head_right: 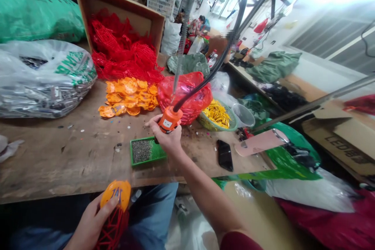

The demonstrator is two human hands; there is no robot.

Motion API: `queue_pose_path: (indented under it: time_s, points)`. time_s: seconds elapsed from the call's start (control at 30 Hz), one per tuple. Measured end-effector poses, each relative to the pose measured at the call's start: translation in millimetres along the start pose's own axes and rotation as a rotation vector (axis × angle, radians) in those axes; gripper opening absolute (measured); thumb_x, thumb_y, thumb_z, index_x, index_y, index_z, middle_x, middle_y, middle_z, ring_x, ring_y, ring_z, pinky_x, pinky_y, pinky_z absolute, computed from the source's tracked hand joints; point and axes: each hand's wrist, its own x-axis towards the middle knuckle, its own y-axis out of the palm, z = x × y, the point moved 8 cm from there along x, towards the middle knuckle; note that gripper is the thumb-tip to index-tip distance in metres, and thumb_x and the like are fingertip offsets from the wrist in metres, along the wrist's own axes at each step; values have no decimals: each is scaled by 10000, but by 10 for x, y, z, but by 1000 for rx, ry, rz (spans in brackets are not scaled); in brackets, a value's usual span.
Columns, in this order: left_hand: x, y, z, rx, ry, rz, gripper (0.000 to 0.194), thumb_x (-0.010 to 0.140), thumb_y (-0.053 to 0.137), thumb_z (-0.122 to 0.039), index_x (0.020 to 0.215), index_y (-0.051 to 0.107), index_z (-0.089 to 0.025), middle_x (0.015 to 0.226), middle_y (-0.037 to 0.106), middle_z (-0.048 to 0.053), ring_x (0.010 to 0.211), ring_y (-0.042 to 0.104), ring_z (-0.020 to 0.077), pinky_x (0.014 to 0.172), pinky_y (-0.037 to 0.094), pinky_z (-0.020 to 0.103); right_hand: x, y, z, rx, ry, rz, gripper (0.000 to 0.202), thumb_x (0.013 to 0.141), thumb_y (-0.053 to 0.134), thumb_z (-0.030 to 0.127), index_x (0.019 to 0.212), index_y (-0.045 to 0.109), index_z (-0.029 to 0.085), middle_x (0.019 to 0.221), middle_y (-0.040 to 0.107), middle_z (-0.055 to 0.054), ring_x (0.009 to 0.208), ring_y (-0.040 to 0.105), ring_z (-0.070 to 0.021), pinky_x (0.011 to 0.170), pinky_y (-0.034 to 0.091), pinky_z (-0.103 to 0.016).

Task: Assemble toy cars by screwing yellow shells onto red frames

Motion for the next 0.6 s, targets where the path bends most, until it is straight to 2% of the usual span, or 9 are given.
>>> queue_pose_path:
  time_s: [0.07, 0.13, 0.27, 0.43, 0.6]
  points:
    - [17, -13, 14, 9, 4, -21, 419, 688, 713, -496, 888, 696, -129, 687, 753, 33, 609, 654, 203, 554, 533, 244, -7, -25, -139, 63, 83, -53, 132, 830, 677, 307, 855, 613, 195, 545, 572, 53, 460, 561, -114, 495, 506, -251]
    - [27, -39, 26, 13, 9, -59, 400, 699, 699, -492, 872, 695, -132, 665, 744, 27, 593, 650, 201, 544, 528, 246, -13, -62, -241, 107, 116, -135, 171, 826, 687, 339, 861, 590, 203, 473, 474, 95, 368, 454, -82, 401, 427, -215]
    - [61, -50, 62, 18, -8, -44, 416, 709, 687, -504, 889, 688, -129, 643, 731, 19, 568, 641, 197, 529, 525, 250, 9, -74, -351, 152, 135, -219, 228, 807, 707, 372, 845, 553, 209, 466, 422, 112, 343, 408, -66, 370, 392, -206]
    - [106, -44, 96, 38, -38, 46, 480, 698, 703, -541, 921, 691, -116, 694, 751, 40, 637, 670, 223, 586, 544, 262, 29, -42, -388, 189, 138, -219, 229, 806, 712, 362, 868, 554, 207, 465, 433, 111, 341, 412, -65, 351, 377, -200]
    - [90, -41, 75, 18, -24, 15, 475, 708, 707, -520, 958, 697, -116, 730, 755, 45, 687, 679, 237, 616, 545, 268, 12, -16, -415, 219, 135, -203, 229, 806, 716, 355, 840, 541, 211, 455, 417, 116, 330, 390, -59, 330, 354, -196]
